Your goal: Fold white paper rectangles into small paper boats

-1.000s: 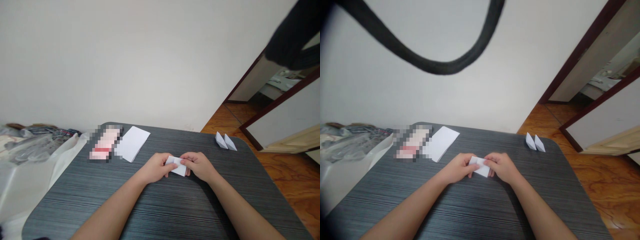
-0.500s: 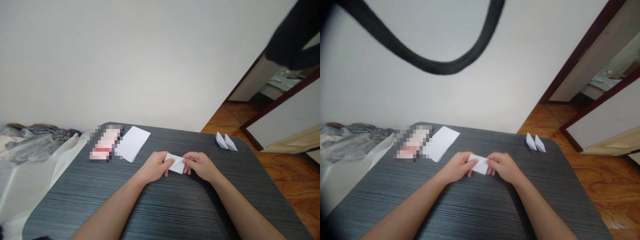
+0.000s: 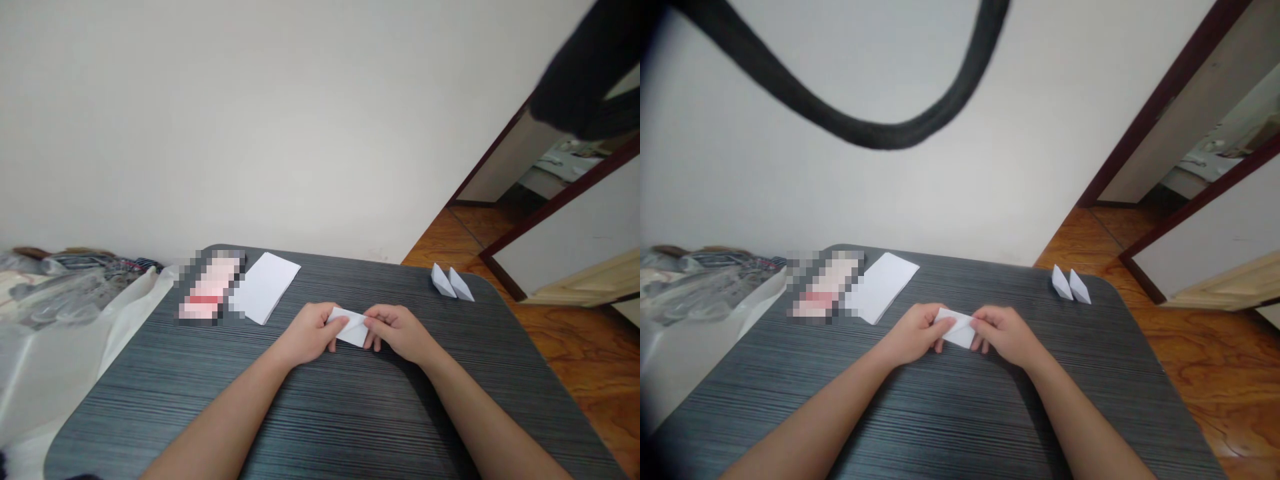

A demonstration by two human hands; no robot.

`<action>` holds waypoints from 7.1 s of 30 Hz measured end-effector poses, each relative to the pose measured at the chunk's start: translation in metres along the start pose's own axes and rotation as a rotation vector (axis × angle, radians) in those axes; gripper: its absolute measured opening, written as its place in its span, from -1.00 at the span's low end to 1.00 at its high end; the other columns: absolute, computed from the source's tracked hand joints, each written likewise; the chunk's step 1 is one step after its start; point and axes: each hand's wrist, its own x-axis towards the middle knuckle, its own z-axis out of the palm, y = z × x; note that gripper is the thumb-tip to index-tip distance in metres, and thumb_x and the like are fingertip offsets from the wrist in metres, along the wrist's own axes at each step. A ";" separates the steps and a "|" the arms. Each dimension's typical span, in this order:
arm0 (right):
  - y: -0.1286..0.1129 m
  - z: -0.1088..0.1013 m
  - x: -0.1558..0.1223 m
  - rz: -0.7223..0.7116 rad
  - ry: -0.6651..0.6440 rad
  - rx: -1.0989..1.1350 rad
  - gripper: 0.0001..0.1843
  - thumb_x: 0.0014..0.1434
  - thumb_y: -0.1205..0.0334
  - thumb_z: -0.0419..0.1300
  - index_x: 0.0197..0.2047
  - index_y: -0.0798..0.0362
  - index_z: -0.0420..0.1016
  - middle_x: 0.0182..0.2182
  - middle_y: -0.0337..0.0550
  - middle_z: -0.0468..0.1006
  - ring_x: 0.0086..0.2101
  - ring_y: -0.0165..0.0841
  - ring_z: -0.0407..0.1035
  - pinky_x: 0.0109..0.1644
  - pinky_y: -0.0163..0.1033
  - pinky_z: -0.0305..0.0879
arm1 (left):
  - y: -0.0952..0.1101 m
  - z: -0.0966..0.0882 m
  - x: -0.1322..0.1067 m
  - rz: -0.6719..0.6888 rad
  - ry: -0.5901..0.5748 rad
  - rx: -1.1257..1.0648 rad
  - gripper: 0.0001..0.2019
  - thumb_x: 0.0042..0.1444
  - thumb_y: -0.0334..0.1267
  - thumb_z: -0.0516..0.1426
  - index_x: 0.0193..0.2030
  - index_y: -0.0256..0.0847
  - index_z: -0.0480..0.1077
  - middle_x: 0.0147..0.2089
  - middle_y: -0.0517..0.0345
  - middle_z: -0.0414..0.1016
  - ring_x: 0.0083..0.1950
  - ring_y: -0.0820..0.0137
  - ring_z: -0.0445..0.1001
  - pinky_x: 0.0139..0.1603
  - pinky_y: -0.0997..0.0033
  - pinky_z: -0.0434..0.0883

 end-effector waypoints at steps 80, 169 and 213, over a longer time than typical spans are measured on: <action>-0.017 0.004 -0.003 -0.055 -0.011 -0.113 -0.69 0.23 0.11 0.05 -0.44 0.12 0.40 -0.60 -0.17 0.54 -0.59 -0.41 0.41 -0.49 -0.34 0.34 | -0.004 0.003 0.001 0.007 -0.015 -0.057 -0.83 0.11 -0.20 0.06 -0.31 -0.28 0.37 -0.54 0.20 0.43 -0.52 0.48 0.40 -0.52 0.57 0.26; -0.013 0.003 -0.002 -0.147 0.073 -0.144 -0.71 0.24 0.12 0.03 -0.36 0.09 0.46 -0.58 -0.20 0.48 -0.63 -0.46 0.29 -0.54 -0.36 0.24 | 0.000 0.000 0.001 -0.009 -0.058 -0.161 -0.69 0.14 -0.11 0.02 -0.29 -0.33 0.45 -0.44 0.08 0.51 -0.48 0.45 0.40 -0.46 0.51 0.31; -0.002 -0.001 0.000 -0.522 0.028 -0.318 -0.62 0.27 0.35 0.00 0.10 -0.08 0.39 -0.44 -0.20 0.45 -0.44 -0.45 0.36 -0.31 -0.30 0.33 | -0.007 0.002 0.005 -0.016 -0.093 -0.372 -0.75 0.18 -0.24 -0.03 -0.30 -0.35 0.39 -0.35 -0.01 0.53 -0.42 0.41 0.48 -0.48 0.52 0.30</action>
